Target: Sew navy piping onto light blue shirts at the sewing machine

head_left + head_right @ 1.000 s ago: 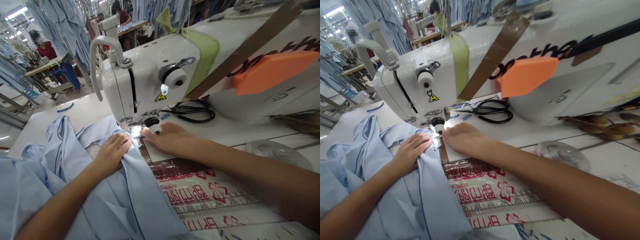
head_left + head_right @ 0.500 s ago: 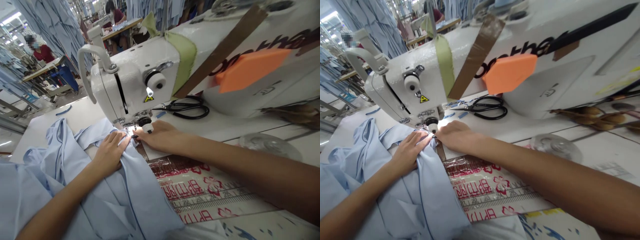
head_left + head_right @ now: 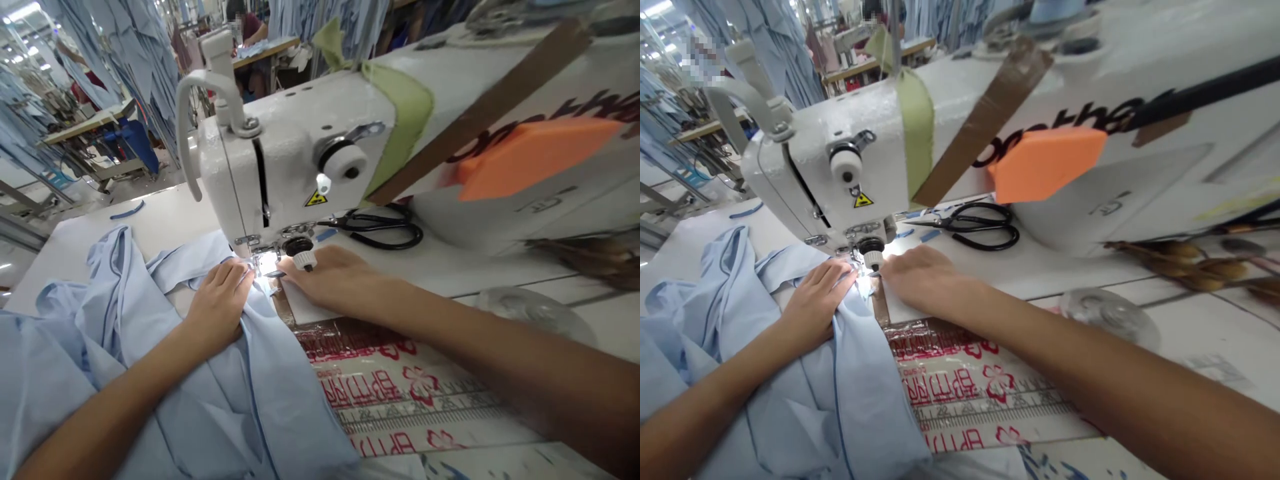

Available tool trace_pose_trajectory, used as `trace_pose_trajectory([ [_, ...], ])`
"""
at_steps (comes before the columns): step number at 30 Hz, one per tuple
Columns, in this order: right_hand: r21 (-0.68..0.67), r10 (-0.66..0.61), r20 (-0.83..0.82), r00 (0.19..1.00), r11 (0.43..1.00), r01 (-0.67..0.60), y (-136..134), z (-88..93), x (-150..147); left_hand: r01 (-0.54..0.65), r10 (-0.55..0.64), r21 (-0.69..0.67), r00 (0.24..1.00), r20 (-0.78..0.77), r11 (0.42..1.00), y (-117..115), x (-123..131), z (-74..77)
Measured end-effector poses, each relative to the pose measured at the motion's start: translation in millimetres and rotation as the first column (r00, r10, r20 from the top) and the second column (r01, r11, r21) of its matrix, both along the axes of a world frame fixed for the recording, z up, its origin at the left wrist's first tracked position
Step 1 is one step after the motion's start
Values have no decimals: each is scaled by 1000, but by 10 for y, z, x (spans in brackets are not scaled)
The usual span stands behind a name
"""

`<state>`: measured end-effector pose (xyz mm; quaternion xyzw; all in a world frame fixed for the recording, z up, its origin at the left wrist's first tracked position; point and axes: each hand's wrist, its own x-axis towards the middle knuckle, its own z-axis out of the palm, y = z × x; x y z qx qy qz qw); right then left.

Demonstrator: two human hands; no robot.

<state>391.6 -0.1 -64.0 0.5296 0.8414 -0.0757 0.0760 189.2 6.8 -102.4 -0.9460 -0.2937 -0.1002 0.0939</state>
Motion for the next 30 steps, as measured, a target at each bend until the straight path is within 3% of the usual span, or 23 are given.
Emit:
trace_pose_trajectory([
  [8,-21,-40,8,999,999,40,63,-111,-8,-15,12,-65,999,-48,998,1,-19,54],
  [16,18,-82,-91,993,996,84,53,-96,-1,308,-314,-65,939,-140,949,223,-68,215],
  [22,11,-5,-31,1000,1000,5,49,-8,-3,283,-303,-109,869,-391,953,287,99,393],
  [26,67,33,-40,999,997,-30,65,-88,30,234,-261,-116,835,-484,965,261,193,464],
  [30,130,73,-96,993,990,-60,96,-221,85,392,-354,-19,807,-472,920,168,170,557],
])
